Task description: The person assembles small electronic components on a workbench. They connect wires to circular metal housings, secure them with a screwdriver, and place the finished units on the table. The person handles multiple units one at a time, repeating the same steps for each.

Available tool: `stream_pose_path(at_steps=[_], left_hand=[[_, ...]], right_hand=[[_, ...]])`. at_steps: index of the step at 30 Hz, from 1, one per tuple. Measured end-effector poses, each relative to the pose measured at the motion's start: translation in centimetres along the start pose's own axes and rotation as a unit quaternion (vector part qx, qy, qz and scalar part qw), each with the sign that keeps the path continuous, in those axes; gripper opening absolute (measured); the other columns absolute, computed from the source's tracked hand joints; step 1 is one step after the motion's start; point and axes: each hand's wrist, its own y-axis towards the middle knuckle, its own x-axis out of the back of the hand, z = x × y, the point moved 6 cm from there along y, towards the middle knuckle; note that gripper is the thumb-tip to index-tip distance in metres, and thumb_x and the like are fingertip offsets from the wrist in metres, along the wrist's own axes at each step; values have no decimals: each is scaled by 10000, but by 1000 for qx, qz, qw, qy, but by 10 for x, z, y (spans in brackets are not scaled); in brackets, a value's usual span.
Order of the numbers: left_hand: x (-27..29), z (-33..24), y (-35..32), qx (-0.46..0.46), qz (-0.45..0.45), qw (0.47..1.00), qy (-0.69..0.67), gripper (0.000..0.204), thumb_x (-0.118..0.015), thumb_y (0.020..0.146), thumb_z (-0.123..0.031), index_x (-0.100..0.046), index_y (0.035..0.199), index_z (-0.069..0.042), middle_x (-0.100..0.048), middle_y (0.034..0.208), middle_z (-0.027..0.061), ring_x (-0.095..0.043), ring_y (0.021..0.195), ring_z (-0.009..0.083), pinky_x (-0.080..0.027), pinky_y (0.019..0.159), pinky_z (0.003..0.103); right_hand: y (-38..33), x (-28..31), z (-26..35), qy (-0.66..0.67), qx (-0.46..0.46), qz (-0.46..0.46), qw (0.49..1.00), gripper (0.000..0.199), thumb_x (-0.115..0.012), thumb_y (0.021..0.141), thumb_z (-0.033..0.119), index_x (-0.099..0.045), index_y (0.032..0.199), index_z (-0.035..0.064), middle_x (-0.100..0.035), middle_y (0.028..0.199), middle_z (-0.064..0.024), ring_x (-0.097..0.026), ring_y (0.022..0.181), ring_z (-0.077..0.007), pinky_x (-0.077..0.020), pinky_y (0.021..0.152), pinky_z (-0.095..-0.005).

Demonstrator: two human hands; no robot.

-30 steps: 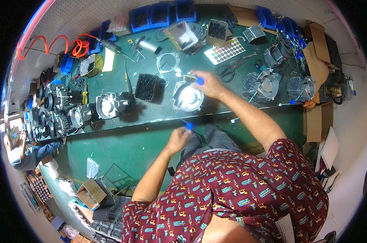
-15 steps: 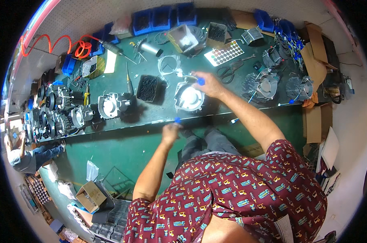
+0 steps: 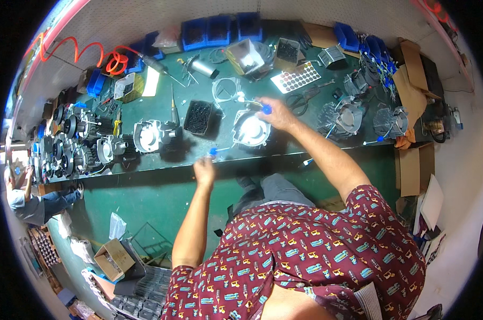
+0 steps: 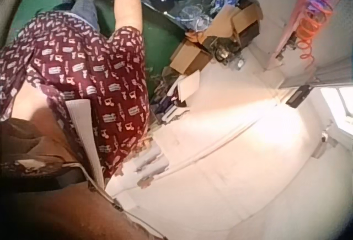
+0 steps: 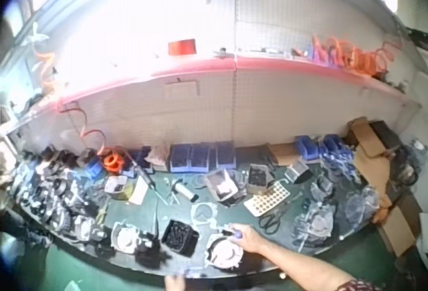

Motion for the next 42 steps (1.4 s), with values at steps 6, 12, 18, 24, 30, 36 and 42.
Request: stream_pose_path(at_steps=[6,12,18,24,30,36,42], left_hand=[[-44,-142,-116,-262,285,899,204,231,-559,992,-186,-662,947,16,-687,834,207,-669,786,372,-517,724,461],[-8,-16,-45,-99,78,911,391,218,-626,948,-239,-700,998,-40,-698,908,227,-667,891,438,-528,784,517],[44,-47,-45,-155,16,920,360,231,-686,915,-186,-698,1063,-9,-715,900,189,-702,808,376,-551,756,439],[51,-124,-69,-288,-74,910,289,369,-720,844,-63,-648,1197,15,-661,1148,211,-639,1083,350,-494,961,388],[-3,-194,-95,-232,33,966,104,311,-656,962,-89,-638,1255,14,-691,1163,109,-648,1060,175,-513,917,317],[-22,-182,-74,-267,12,952,151,328,-666,960,-121,-644,1233,59,-713,1146,158,-675,1051,224,-526,930,363],[-33,-69,-28,-133,77,987,56,336,-708,936,-134,-654,1187,82,-729,1036,131,-677,944,164,-537,859,317]], right_hand=[[-1,-3,-14,18,-34,6,999,440,-801,781,156,-649,1148,-33,-687,966,-159,-644,876,-214,-522,815,-351],[2,-12,-12,30,3,10,1000,442,-810,779,170,-650,1134,-40,-694,987,-182,-666,904,-243,-518,827,-365],[11,12,-3,82,-42,26,995,345,-772,858,231,-661,1069,-19,-667,869,-98,-579,789,-155,-502,755,-335],[16,73,35,233,-143,-126,954,232,-741,924,296,-646,898,86,-671,793,17,-521,652,-33,-437,588,-227],[9,49,86,573,-191,-25,797,192,-688,965,244,-643,1051,78,-592,831,-6,-492,683,-54,-343,506,-184],[1,15,97,601,-207,14,772,123,-673,971,177,-650,1059,93,-593,836,-5,-485,667,-67,-378,529,-201],[-22,5,67,506,-277,-24,816,122,-734,916,197,-661,990,133,-629,821,28,-517,657,-53,-426,545,-226]])
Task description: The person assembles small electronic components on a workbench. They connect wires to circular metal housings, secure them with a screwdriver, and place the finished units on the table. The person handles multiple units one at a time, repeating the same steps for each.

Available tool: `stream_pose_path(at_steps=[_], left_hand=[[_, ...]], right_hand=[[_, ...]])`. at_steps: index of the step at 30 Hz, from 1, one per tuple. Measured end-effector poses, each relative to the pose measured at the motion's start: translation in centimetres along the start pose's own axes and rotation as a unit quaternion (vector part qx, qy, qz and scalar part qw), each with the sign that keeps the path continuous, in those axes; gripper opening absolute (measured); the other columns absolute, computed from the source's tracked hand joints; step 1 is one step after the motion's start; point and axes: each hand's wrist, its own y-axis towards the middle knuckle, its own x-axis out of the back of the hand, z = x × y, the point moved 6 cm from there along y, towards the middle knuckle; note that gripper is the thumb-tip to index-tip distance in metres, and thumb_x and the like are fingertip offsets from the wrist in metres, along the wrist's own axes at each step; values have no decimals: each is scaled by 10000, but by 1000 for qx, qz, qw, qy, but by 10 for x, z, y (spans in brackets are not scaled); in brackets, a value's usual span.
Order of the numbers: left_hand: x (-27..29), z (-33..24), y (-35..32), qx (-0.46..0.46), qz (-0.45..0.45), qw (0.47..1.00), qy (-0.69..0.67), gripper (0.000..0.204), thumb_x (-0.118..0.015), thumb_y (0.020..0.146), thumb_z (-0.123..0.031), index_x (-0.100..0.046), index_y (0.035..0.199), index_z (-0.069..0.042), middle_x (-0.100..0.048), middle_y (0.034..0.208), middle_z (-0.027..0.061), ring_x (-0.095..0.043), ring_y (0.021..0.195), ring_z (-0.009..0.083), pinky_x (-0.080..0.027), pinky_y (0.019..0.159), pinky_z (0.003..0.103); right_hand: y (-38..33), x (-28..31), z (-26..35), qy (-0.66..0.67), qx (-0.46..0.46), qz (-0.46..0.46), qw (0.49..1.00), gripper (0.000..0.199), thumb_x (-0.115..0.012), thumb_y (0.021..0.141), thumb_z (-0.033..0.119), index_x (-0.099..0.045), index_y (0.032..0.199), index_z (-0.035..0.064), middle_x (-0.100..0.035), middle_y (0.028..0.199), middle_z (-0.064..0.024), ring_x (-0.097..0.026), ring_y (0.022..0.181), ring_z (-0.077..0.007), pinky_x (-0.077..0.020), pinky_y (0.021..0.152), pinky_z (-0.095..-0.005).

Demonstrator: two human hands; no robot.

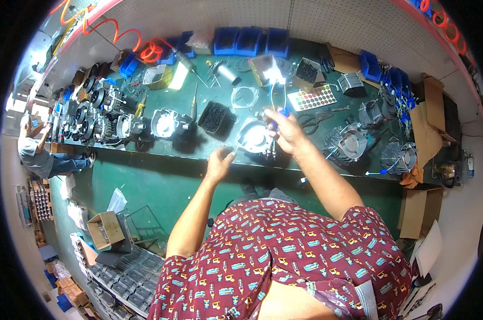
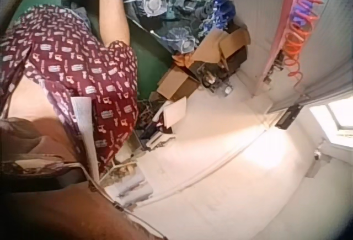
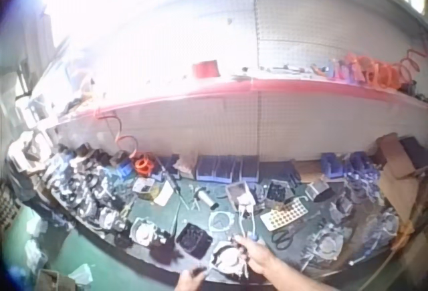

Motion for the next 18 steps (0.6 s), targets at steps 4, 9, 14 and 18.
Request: stream_pose_path(at_steps=[4,9,14,18], left_hand=[[-24,-5,5,-23,-38,995,-86,162,-712,933,-107,-663,1007,28,-659,875,13,-582,799,84,-494,749,257],[-31,-10,8,-61,-96,991,-73,127,-697,931,-80,-616,917,16,-617,830,11,-536,770,90,-471,716,277],[-30,-34,0,-200,-143,963,110,137,-690,906,-61,-589,927,30,-621,840,140,-594,792,265,-484,764,367],[-27,-29,-3,-181,-147,964,125,152,-713,882,-67,-598,942,12,-628,907,174,-606,850,323,-484,779,401]], right_hand=[[-6,20,-16,-22,-21,-33,999,123,-732,917,196,-656,986,128,-628,812,22,-524,665,-55,-424,537,-217],[-19,30,-27,-2,-46,-43,998,125,-729,919,200,-648,981,127,-643,851,7,-523,690,-64,-420,551,-219],[-19,39,-30,83,-49,-18,995,152,-721,928,226,-690,1024,112,-655,904,5,-553,788,-92,-444,633,-251],[-19,22,-25,154,-62,23,986,157,-672,961,244,-689,1035,107,-671,923,-15,-592,825,-151,-481,713,-312]])
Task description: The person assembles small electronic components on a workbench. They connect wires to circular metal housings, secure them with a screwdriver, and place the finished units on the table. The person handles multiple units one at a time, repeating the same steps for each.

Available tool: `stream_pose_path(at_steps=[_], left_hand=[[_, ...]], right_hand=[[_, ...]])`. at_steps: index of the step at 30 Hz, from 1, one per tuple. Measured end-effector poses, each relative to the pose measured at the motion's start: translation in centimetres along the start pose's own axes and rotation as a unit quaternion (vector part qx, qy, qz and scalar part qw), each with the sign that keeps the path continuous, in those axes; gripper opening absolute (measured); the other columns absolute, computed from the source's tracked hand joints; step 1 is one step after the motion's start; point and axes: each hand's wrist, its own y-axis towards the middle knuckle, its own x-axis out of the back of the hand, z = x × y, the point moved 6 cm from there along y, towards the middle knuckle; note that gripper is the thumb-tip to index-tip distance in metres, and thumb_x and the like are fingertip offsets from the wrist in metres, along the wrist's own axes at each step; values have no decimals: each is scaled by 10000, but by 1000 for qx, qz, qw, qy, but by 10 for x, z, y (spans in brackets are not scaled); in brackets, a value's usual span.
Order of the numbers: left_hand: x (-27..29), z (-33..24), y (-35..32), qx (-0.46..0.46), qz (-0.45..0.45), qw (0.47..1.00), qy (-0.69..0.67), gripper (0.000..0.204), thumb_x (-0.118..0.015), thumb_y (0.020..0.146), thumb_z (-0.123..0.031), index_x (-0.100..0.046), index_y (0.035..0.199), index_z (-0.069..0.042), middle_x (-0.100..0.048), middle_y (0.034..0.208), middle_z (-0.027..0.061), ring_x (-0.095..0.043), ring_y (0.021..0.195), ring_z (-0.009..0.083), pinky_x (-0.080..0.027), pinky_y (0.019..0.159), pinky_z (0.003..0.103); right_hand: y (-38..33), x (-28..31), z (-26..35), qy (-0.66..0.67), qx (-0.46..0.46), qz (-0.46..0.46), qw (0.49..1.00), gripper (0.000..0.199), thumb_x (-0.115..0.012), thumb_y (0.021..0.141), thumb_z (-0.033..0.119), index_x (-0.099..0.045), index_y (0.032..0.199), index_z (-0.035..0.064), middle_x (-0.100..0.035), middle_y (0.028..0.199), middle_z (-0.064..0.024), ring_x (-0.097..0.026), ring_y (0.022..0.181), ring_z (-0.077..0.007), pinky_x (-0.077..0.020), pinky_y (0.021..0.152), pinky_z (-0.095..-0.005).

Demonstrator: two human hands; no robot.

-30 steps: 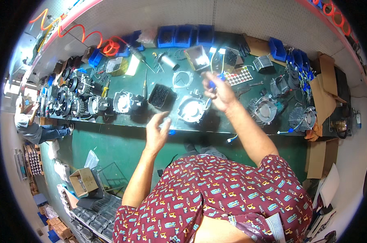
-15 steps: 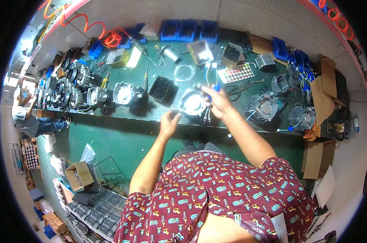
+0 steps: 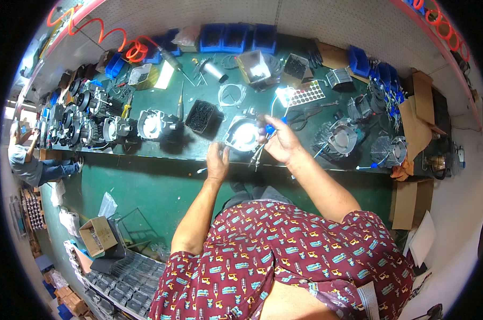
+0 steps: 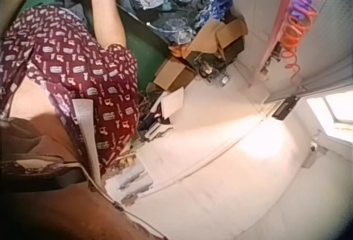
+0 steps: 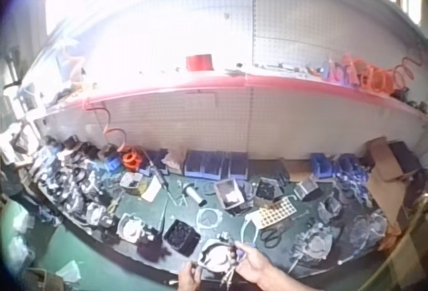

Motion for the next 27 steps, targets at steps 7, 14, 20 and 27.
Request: stream_pose_path(at_steps=[7,14,20,27], left_hand=[[61,-62,9,29,0,995,-96,194,-648,937,-115,-663,1089,5,-684,1009,148,-654,954,256,-502,860,354],[75,-75,-9,172,146,924,-310,195,-666,970,-117,-639,1111,15,-642,899,-6,-577,812,68,-491,745,245],[137,-32,18,171,80,918,-348,199,-655,984,-138,-691,1105,16,-660,883,13,-601,786,72,-546,711,260],[232,23,60,220,37,815,-535,196,-656,989,-177,-662,1115,-27,-701,987,68,-690,895,157,-608,770,328]], right_hand=[[2,-37,-7,26,-7,38,999,188,-622,991,276,-669,1007,95,-674,918,-58,-606,789,-166,-505,712,-324],[23,-79,-40,78,3,33,996,157,-703,948,245,-640,969,102,-651,905,-47,-595,774,-158,-488,673,-324],[37,-122,-63,-183,107,68,975,181,-779,889,181,-630,973,121,-577,803,54,-500,653,-44,-367,542,-210],[44,-211,-126,-546,152,132,814,468,-830,793,173,-638,1198,38,-647,1051,-35,-604,932,-113,-507,831,-297]])
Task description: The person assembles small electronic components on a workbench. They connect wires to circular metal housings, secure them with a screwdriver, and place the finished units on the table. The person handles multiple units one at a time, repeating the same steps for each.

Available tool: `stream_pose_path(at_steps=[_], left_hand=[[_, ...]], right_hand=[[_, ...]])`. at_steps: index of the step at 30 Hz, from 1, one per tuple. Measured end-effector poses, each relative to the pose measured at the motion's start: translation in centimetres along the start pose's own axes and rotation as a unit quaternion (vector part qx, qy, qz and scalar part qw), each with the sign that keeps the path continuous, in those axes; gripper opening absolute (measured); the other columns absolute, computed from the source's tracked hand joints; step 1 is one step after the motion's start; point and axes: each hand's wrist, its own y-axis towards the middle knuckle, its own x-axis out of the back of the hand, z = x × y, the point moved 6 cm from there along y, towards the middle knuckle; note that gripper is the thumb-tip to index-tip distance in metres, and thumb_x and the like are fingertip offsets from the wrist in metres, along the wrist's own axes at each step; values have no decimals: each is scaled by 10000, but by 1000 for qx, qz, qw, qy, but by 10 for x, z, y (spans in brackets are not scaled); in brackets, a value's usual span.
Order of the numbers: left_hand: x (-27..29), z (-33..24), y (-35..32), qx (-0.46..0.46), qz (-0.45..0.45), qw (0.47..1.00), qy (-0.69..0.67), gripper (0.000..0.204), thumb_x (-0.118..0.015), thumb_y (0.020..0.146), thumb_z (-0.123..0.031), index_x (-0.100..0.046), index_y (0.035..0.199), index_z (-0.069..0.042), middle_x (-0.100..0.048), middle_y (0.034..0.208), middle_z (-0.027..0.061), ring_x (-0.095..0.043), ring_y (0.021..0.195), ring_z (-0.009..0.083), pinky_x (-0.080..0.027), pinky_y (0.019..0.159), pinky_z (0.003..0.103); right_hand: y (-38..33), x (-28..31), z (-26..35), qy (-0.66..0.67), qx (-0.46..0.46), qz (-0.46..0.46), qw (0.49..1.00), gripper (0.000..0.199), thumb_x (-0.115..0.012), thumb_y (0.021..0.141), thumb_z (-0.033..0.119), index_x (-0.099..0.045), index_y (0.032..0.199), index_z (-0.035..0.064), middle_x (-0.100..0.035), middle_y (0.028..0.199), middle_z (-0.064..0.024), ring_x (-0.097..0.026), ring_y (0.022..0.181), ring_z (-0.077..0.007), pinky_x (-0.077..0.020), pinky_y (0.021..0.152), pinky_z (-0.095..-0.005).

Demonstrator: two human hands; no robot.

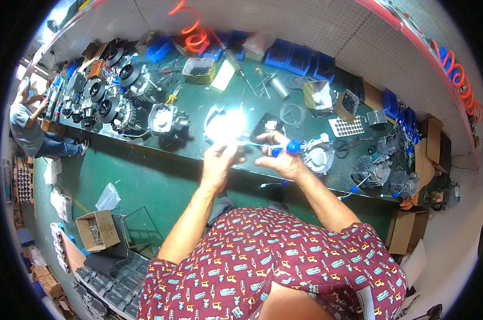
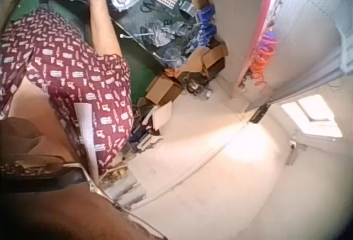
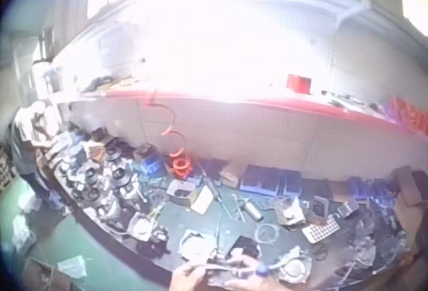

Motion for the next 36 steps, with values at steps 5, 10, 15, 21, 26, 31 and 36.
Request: stream_pose_path(at_steps=[5,10,15,21,26,31,36], left_hand=[[35,-53,22,36,106,994,-8,184,-669,981,-207,-666,1061,-42,-690,942,59,-671,841,151,-584,735,323],[58,-75,35,45,172,982,69,229,-684,971,-246,-668,1017,-22,-690,882,56,-645,783,129,-549,703,295],[50,-92,34,28,220,963,151,238,-672,979,-233,-690,1005,3,-710,890,74,-648,782,122,-544,705,279],[46,-103,27,5,178,970,167,254,-655,992,-217,-697,1081,17,-709,894,65,-653,795,120,-562,700,277],[48,-100,27,-17,121,972,203,255,-676,980,-211,-697,1079,24,-704,875,56,-654,773,107,-568,679,264],[45,-84,25,35,55,984,167,194,-679,982,-216,-685,965,-24,-686,831,17,-631,733,75,-546,642,245],[41,-89,24,11,78,974,211,171,-665,986,-193,-689,967,-25,-674,817,6,-616,750,65,-525,647,240]], right_hand=[[34,-28,-71,148,-118,-44,981,346,-730,920,249,-648,1155,8,-622,852,10,-544,678,-72,-449,615,-234],[51,-73,-10,376,-169,35,910,337,-724,943,258,-640,1124,-13,-657,976,-47,-611,742,-92,-462,567,-184],[62,-87,31,306,-113,80,942,331,-736,919,175,-641,1144,-47,-684,1032,-113,-672,909,-183,-561,786,-313],[65,-82,43,209,-73,17,975,242,-755,878,137,-708,1032,-43,-712,919,-85,-664,849,-155,-544,801,-307],[63,-76,57,13,-14,-12,1000,248,-784,819,159,-756,1014,8,-719,912,-50,-635,848,-108,-507,802,-297],[62,-72,54,-19,16,-24,999,259,-755,854,182,-746,1019,-17,-722,895,-77,-647,841,-124,-515,792,-301],[64,-74,52,-20,-34,7,999,220,-726,884,160,-735,977,-39,-708,842,-81,-639,773,-113,-512,712,-285]])
